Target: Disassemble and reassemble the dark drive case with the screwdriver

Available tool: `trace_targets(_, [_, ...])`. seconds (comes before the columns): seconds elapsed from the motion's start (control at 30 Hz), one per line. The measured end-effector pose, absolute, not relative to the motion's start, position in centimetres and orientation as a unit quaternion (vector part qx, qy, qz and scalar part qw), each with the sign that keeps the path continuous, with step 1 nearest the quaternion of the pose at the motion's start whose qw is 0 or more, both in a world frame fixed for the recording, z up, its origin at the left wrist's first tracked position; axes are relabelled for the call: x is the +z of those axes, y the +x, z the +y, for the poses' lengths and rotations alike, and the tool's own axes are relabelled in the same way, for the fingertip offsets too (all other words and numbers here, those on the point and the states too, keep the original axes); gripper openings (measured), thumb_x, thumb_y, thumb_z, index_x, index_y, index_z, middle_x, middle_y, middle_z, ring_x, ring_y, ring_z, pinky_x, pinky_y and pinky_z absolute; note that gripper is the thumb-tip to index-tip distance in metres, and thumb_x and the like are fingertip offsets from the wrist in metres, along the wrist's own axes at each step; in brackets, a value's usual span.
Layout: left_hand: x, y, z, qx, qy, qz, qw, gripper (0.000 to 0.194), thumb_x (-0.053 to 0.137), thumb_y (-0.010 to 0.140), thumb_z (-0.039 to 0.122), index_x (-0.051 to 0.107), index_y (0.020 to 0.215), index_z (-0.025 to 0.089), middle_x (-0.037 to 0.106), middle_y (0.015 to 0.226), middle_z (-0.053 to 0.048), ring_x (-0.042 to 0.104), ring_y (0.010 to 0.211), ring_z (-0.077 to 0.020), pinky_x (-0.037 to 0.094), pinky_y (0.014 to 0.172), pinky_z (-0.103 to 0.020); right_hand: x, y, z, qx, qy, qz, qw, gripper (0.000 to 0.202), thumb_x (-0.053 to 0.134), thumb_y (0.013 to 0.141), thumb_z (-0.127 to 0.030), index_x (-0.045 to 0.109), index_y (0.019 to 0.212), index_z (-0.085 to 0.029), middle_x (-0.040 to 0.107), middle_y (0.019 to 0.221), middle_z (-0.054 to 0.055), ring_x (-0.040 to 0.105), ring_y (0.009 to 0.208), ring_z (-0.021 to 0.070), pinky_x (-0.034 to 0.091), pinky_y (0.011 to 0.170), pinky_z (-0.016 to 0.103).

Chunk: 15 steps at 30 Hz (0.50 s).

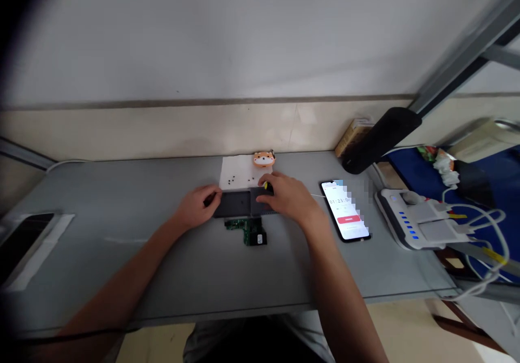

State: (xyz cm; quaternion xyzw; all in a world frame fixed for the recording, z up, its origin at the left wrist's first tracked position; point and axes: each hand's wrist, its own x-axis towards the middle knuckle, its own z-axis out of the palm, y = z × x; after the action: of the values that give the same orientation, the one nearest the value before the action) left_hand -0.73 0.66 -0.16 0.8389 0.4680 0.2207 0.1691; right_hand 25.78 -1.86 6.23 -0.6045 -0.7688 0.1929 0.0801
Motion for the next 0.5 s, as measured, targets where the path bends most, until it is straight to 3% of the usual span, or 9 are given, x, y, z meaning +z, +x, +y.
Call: trace_targets(0.5, [-0.42, -0.89, 0.62, 0.238, 0.828, 0.473, 0.182, 0.017, 0.047, 0.089, 0.024, 0.059, 0.077, 0.021, 0.066, 0.073, -0.001, 0.057, 0.065, -0.016, 0.043, 0.065, -0.028, 5.8, 26.35, -1.66, 0.253, -0.579, -0.77, 0.088, 0.041, 0.074, 0.083, -0.014, 0.069, 0.121, -0.026, 0.07, 0.125, 0.007, 0.067, 0.107, 0.0251, 0.049, 0.088, 0.034])
